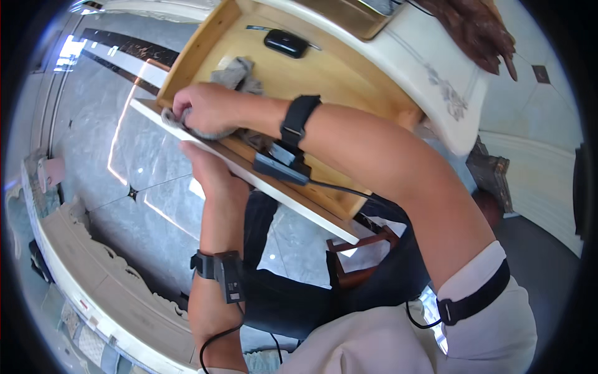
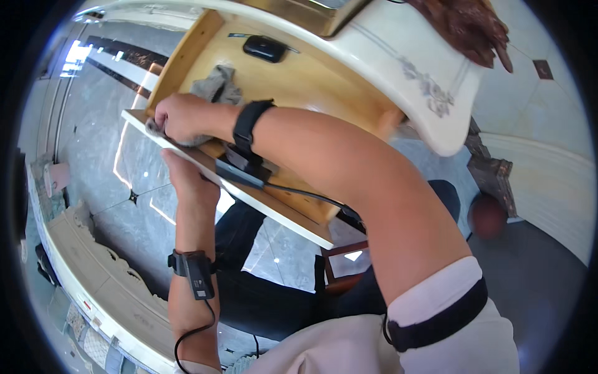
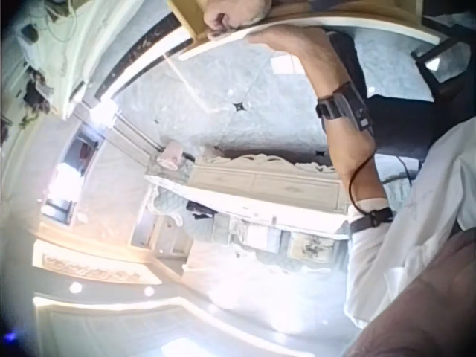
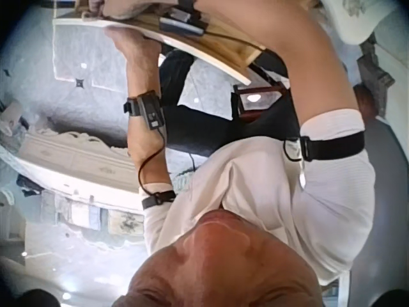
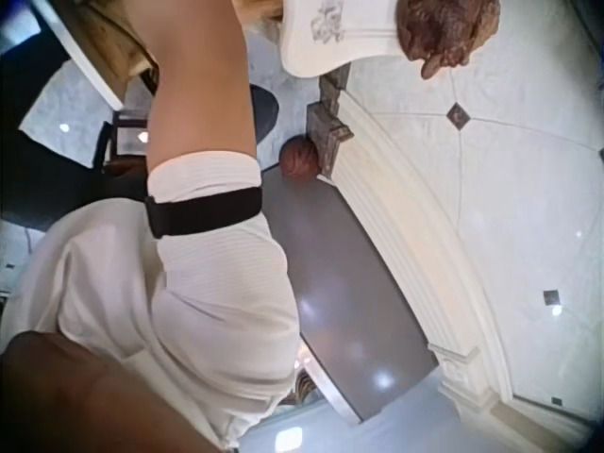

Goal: Cleaning the inside and edges of a wooden drawer using a cloth.

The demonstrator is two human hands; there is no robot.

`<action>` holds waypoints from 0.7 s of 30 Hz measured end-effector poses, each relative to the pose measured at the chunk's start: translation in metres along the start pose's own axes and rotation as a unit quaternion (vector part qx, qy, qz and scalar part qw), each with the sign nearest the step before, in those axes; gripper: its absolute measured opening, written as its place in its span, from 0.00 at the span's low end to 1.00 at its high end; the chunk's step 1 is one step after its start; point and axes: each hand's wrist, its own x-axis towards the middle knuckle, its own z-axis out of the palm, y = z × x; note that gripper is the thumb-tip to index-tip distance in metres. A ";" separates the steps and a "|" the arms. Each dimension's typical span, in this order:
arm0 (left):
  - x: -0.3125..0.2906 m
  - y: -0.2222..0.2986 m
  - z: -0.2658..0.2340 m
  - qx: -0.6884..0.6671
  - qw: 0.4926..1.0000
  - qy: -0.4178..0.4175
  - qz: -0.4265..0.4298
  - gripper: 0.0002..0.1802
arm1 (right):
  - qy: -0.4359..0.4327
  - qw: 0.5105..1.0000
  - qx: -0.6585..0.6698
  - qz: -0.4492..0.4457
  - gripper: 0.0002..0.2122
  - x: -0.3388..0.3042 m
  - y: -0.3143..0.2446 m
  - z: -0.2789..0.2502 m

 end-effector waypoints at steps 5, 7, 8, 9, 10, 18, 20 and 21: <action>0.003 0.004 -0.008 0.000 0.999 -0.035 -0.025 0.38 | 0.008 0.999 0.037 0.038 0.11 -0.127 -0.001 -0.008; -0.002 0.002 -0.003 -0.004 0.998 -0.055 -0.026 0.40 | 0.014 1.000 -0.005 0.004 0.11 -0.185 -0.004 -0.018; -0.009 0.004 0.002 0.002 0.998 -0.061 -0.029 0.40 | 0.000 1.000 -0.018 0.017 0.12 -0.213 -0.002 -0.022; -0.016 0.009 0.007 0.020 0.998 -0.058 -0.034 0.40 | 0.002 1.000 -0.007 -0.012 0.12 -0.241 0.005 -0.023; -0.019 0.010 0.012 0.035 0.997 -0.058 -0.039 0.40 | -0.020 1.000 -0.009 0.021 0.12 -0.269 0.001 -0.030; -0.008 0.009 -0.001 0.045 0.997 -0.062 -0.026 0.32 | -0.028 0.999 -0.028 0.027 0.11 -0.315 -0.009 -0.040; -0.007 0.004 0.001 0.049 0.997 -0.040 -0.033 0.32 | -0.012 0.999 -0.042 0.015 0.09 -0.278 0.000 -0.034; -0.005 0.006 -0.002 0.050 0.997 -0.038 -0.035 0.32 | -0.005 0.998 -0.059 0.012 0.09 -0.256 -0.001 -0.031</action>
